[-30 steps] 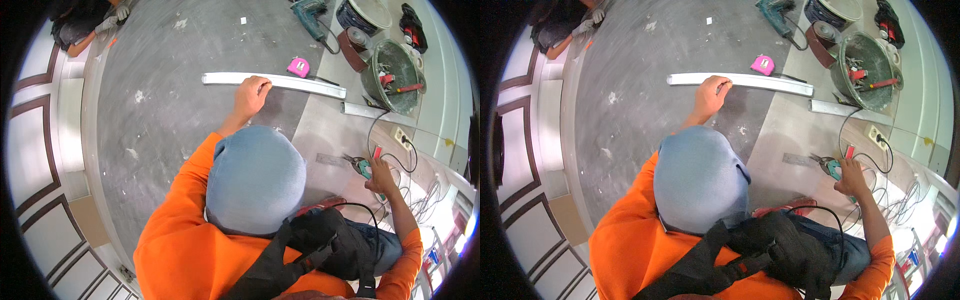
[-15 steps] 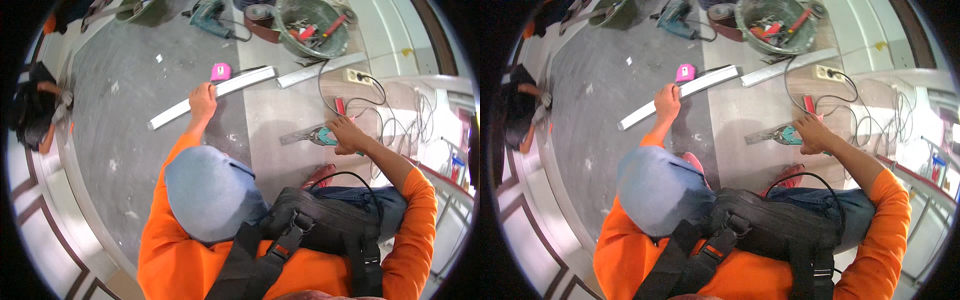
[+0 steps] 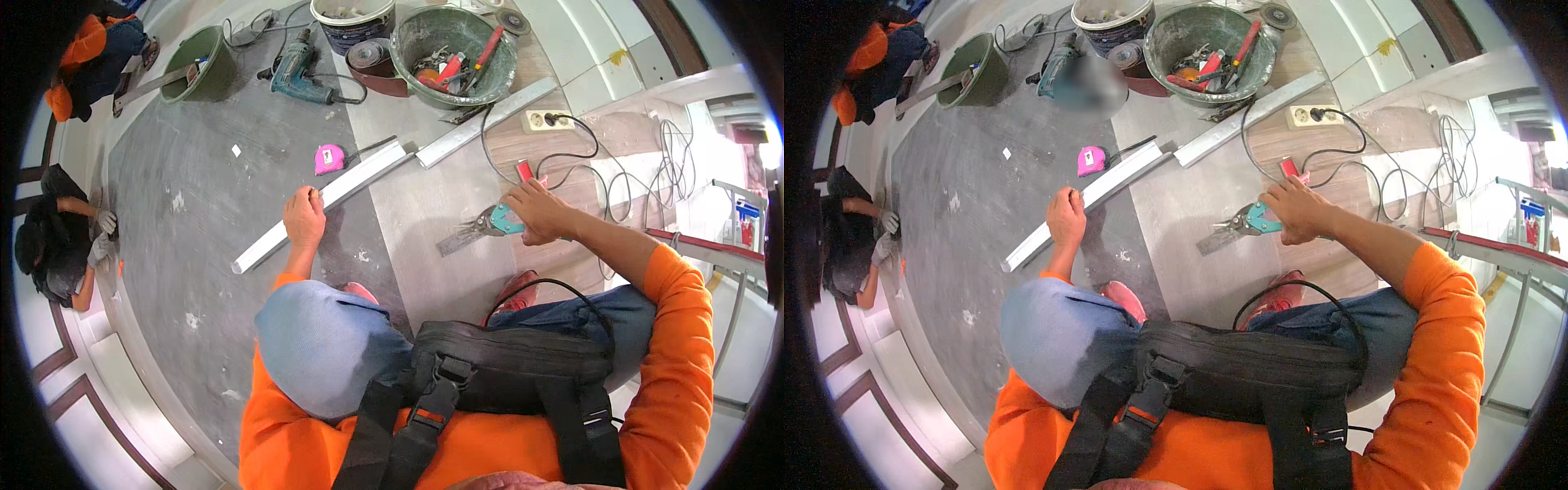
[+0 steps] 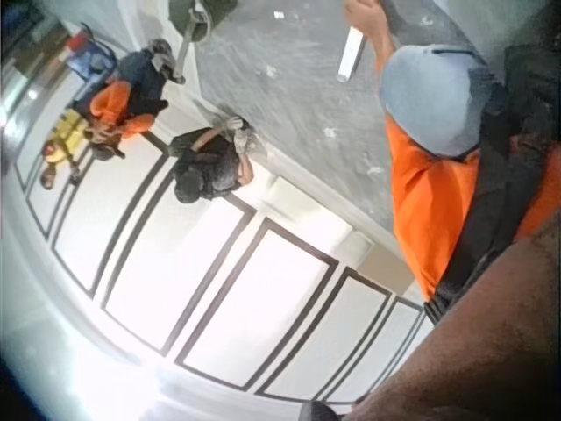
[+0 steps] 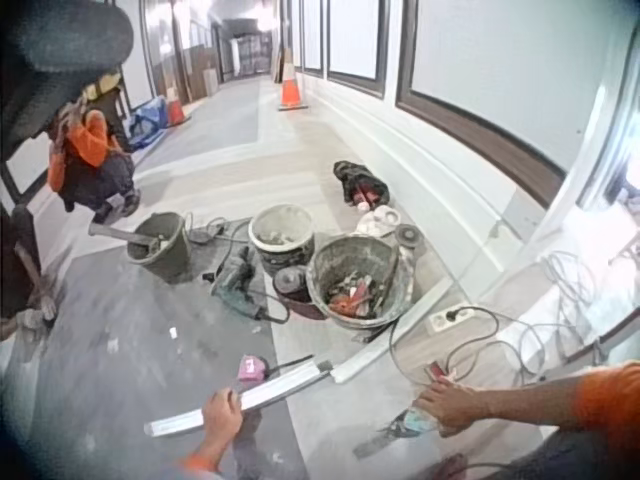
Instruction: The person cuts a metal profile using an angle grinder and shears, then picks up items from a bucket.
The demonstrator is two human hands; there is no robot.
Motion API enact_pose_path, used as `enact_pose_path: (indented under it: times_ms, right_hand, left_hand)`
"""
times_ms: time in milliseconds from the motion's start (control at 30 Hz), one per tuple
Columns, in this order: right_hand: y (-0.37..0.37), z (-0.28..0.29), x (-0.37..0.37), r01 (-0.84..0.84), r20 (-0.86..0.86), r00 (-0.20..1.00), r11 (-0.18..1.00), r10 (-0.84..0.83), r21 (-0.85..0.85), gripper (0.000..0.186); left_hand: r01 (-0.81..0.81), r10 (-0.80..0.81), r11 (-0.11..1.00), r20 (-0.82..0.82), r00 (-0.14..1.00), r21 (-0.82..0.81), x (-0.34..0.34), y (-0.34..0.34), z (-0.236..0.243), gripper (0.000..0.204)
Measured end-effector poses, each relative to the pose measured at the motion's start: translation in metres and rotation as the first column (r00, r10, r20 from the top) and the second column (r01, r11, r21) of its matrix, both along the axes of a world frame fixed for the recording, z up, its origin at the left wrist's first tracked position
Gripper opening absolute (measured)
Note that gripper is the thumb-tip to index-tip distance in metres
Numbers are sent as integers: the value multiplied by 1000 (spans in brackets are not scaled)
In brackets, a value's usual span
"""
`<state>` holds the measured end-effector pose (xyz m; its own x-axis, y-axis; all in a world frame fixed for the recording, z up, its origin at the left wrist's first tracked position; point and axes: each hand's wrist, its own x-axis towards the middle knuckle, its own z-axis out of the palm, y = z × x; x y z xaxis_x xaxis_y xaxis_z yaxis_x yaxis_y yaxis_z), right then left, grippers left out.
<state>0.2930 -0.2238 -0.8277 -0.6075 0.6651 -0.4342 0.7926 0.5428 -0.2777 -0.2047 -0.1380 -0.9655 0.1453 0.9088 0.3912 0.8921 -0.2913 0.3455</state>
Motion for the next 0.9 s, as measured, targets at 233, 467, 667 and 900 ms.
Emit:
enact_pose_path:
  times_ms: [233,467,667,900]
  right_hand:
    - [8,-2,1,-20,1,1000,998,20,60,75]
    - [12,-3,-4,-27,-52,998,995,32,98,66]
    - [15,-6,2,219,6,976,970,-219,-103,55]
    - [44,17,-29,221,-210,957,971,-199,88,56]
  left_hand:
    - [0,2,998,-38,999,60,-16,-8,-1,16]
    - [76,-74,994,-33,997,77,-20,-29,-5,13]
    - [90,-90,990,2,996,105,1,-32,5,9]
    - [212,-128,954,353,927,-210,25,-7,59,14]
